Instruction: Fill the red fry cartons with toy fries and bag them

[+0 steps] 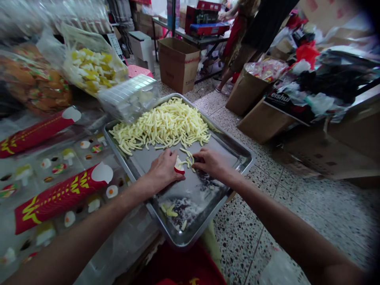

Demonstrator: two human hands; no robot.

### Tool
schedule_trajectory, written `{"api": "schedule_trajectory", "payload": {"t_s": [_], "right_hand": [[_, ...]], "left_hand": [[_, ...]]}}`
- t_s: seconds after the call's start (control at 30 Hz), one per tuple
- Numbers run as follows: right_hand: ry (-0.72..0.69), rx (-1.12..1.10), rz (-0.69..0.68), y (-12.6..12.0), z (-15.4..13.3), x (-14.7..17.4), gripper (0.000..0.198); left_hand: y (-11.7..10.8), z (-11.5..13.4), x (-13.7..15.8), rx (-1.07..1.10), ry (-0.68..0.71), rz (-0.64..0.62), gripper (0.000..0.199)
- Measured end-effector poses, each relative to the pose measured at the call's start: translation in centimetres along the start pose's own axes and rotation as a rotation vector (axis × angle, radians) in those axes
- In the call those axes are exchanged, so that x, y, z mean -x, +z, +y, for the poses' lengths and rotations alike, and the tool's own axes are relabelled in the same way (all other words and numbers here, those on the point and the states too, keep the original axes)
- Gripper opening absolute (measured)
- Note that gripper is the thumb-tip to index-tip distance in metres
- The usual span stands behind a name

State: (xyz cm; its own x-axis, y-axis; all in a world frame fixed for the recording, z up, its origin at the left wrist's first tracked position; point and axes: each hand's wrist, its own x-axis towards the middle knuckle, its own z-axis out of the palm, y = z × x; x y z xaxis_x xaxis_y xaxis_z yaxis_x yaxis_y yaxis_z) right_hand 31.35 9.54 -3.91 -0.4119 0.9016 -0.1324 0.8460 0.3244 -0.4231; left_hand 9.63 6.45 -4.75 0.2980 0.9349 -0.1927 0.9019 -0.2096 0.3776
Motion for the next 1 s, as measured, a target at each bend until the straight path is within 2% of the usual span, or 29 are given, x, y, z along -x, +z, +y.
{"api": "schedule_trajectory", "payload": {"t_s": [0.07, 0.13, 0.2, 0.27, 0.33, 0.43, 0.53, 0.6, 0.7, 0.8, 0.9, 1.0], "right_hand": [[0.037, -0.066, -0.066, 0.4, 0.1, -0.1, 0.032], [0.044, -0.105, -0.112, 0.3, 0.2, -0.5, 0.056], [-0.017, -0.078, -0.111, -0.1, 0.1, -1.1, 0.083], [-0.107, -0.001, -0.111, -0.6, -0.4, -1.9, 0.091], [-0.198, 0.049, -0.171, -1.0, -0.8, -2.6, 0.079], [-0.273, -0.001, -0.216, -0.9, -1.2, -3.1, 0.054], [-0.301, -0.106, -0.145, 0.2, -1.5, -3.0, 0.03], [-0.314, -0.158, -0.089, 1.3, -2.0, -3.0, 0.021], [-0.22, -0.325, 0.044, 3.0, -3.4, -3.4, 0.02], [-0.156, -0.583, 0.141, 3.7, -5.3, -3.5, 0.031], [-0.231, -0.737, 0.1, 2.4, -7.1, -2.8, 0.031], [-0.25, -0.687, 0.213, -0.3, -8.1, -1.7, 0.015]], "left_hand": [[0.1, -0.1, -0.4, -0.002, -0.001, 0.004, 0.086], [0.2, -0.4, -0.5, -0.011, -0.014, 0.005, 0.084], [0.2, -0.8, -0.4, -0.015, -0.03, 0.009, 0.083], [0.1, -1.0, -0.3, -0.014, -0.036, 0.013, 0.084], [0.1, -1.2, -0.3, -0.01, -0.026, 0.016, 0.086], [0.3, -1.2, -0.6, -0.003, -0.005, 0.024, 0.087], [0.7, -1.1, -1.2, 0.032, 0.042, 0.025, 0.081], [0.9, -1.1, -1.5, 0.1, 0.085, 0.05, 0.069], [1.1, -1.2, -1.7, 0.239, 0.096, 0.167, 0.058], [1.1, -1.6, -0.9, 0.349, 0.075, 0.34, 0.062], [0.8, -1.8, 0.5, 0.437, 0.101, 0.517, 0.072], [0.1, -1.7, 1.9, 0.486, 0.091, 0.621, 0.088]]}}
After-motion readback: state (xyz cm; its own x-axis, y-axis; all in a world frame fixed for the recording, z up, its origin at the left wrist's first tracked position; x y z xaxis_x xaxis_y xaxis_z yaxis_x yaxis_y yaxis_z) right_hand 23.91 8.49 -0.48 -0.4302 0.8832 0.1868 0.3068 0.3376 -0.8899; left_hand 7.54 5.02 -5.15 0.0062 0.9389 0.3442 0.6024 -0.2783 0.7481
